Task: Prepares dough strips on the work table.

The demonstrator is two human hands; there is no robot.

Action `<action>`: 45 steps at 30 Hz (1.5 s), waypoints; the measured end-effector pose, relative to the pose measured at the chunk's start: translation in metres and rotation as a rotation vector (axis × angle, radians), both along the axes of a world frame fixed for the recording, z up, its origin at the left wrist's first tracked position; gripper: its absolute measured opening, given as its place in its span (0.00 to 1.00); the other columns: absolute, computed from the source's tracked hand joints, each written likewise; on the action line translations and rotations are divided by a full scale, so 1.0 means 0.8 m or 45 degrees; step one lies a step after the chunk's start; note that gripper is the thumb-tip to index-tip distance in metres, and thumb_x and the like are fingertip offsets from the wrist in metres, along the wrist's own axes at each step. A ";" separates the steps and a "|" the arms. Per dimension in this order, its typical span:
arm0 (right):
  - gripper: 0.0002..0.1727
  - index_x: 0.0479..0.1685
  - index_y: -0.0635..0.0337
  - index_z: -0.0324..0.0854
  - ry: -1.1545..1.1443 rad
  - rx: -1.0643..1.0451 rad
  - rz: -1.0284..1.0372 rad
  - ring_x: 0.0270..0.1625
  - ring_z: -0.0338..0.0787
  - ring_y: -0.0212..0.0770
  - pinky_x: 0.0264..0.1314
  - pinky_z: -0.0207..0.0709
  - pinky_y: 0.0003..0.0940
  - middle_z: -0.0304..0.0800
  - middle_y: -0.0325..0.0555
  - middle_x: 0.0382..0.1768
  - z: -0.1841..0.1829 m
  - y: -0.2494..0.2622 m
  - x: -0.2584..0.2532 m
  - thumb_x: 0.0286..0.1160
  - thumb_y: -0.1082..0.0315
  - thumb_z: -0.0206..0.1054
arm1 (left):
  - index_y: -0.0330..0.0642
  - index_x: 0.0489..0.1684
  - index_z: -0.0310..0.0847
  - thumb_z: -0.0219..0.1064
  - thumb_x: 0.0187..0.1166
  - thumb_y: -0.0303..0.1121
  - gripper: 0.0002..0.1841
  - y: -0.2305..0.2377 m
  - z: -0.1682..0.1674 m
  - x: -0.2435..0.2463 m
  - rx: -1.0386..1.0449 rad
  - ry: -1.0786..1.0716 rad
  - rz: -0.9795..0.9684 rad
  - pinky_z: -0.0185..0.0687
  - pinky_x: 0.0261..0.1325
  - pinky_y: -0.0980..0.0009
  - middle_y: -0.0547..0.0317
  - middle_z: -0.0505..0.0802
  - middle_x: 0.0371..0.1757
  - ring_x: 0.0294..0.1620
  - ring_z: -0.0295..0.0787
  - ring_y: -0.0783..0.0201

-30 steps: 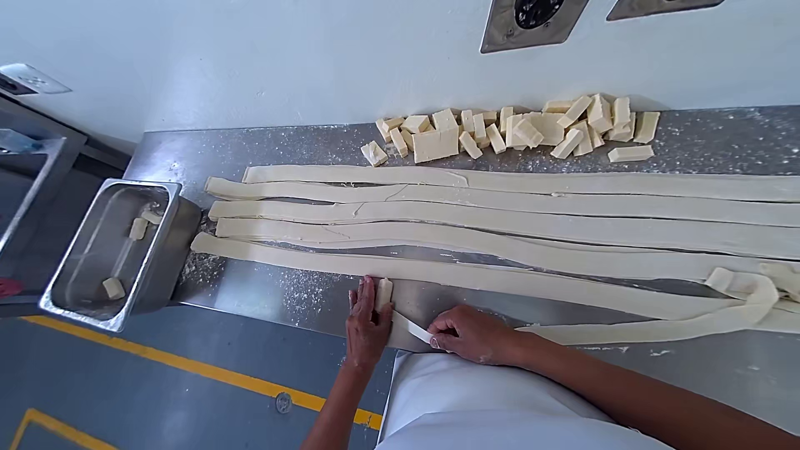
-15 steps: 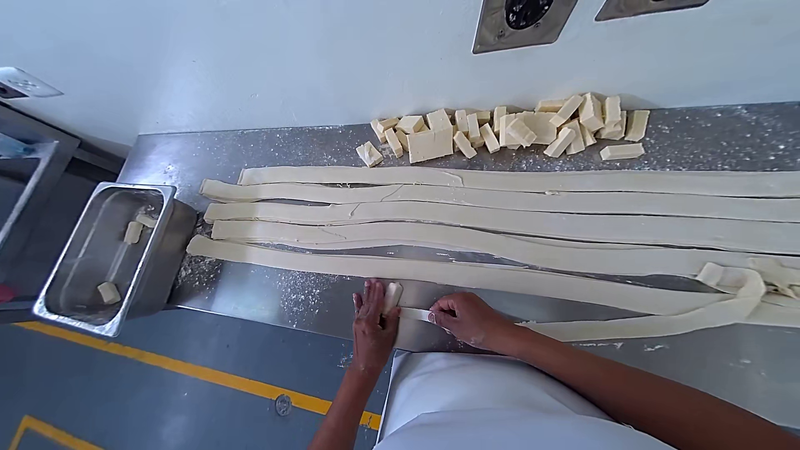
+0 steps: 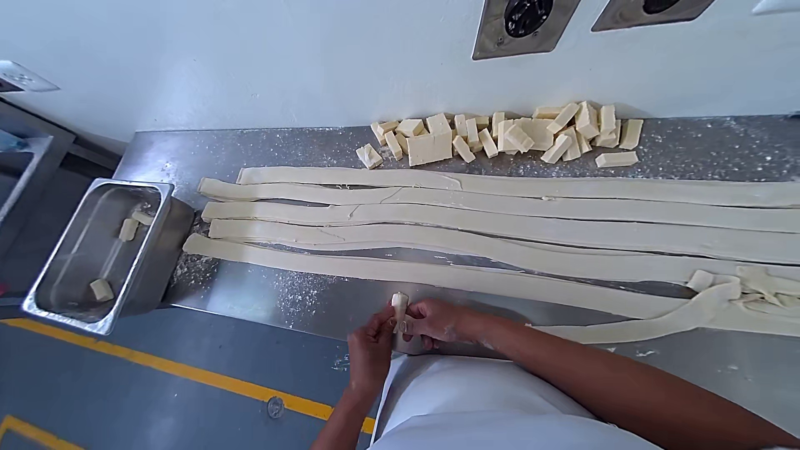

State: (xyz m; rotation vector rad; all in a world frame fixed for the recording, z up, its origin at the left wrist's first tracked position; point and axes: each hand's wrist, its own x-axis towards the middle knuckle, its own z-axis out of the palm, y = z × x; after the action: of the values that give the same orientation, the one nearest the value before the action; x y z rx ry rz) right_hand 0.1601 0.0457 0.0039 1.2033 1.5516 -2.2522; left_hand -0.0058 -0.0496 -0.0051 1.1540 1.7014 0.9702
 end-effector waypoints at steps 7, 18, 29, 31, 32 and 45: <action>0.20 0.48 0.75 0.85 -0.060 0.894 0.288 0.56 0.87 0.60 0.64 0.76 0.55 0.88 0.66 0.48 0.051 0.009 0.005 0.89 0.62 0.58 | 0.24 0.62 0.78 0.65 0.74 0.14 0.17 0.039 0.052 -0.015 -0.433 -0.880 0.062 0.91 0.55 0.67 0.52 0.96 0.46 0.45 0.95 0.64; 0.55 0.88 0.73 0.58 0.357 1.529 0.166 0.76 0.81 0.60 0.81 0.71 0.52 0.81 0.67 0.72 0.046 -0.005 -0.006 0.55 0.63 0.85 | 0.35 0.58 0.71 0.57 0.81 0.18 0.11 0.036 0.067 -0.008 -0.365 -1.112 -0.104 0.89 0.57 0.69 0.62 0.93 0.43 0.45 0.93 0.69; 0.50 0.79 0.82 0.67 0.485 1.619 0.007 0.70 0.87 0.60 0.80 0.75 0.41 0.86 0.71 0.66 0.044 -0.038 -0.027 0.41 0.82 0.80 | 0.38 0.56 0.73 0.21 0.93 0.57 0.37 0.057 0.072 0.034 -0.415 -1.187 0.559 0.83 0.22 0.74 0.63 0.86 0.20 0.18 0.86 0.70; 0.51 0.79 0.81 0.68 0.508 1.670 0.040 0.71 0.87 0.61 0.80 0.74 0.44 0.86 0.71 0.67 0.030 -0.038 -0.027 0.38 0.81 0.82 | 0.39 0.53 0.73 0.23 0.94 0.55 0.34 0.052 0.057 0.041 -0.343 -1.149 0.579 0.84 0.26 0.75 0.65 0.87 0.23 0.22 0.87 0.72; 0.52 0.79 0.81 0.68 0.502 1.691 0.056 0.73 0.86 0.61 0.82 0.73 0.47 0.85 0.70 0.68 0.024 -0.037 -0.029 0.39 0.77 0.84 | 0.38 0.54 0.72 0.24 0.95 0.52 0.33 0.050 0.050 0.036 -0.318 -1.100 0.540 0.84 0.29 0.75 0.65 0.87 0.25 0.24 0.86 0.73; 0.10 0.45 0.71 0.89 -0.302 1.256 -0.080 0.49 0.92 0.56 0.59 0.84 0.50 0.92 0.62 0.44 0.000 0.035 0.030 0.76 0.70 0.70 | 0.43 0.94 0.33 0.30 0.82 0.74 0.49 0.127 0.141 -0.348 0.489 -0.839 1.329 0.76 0.78 0.57 0.39 0.61 0.90 0.82 0.73 0.49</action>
State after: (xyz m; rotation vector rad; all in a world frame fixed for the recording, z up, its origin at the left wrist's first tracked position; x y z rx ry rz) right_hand 0.1842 0.0737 0.0039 1.6232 2.6169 -1.2264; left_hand -0.2842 0.0519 0.1077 -0.0167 1.5264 2.0890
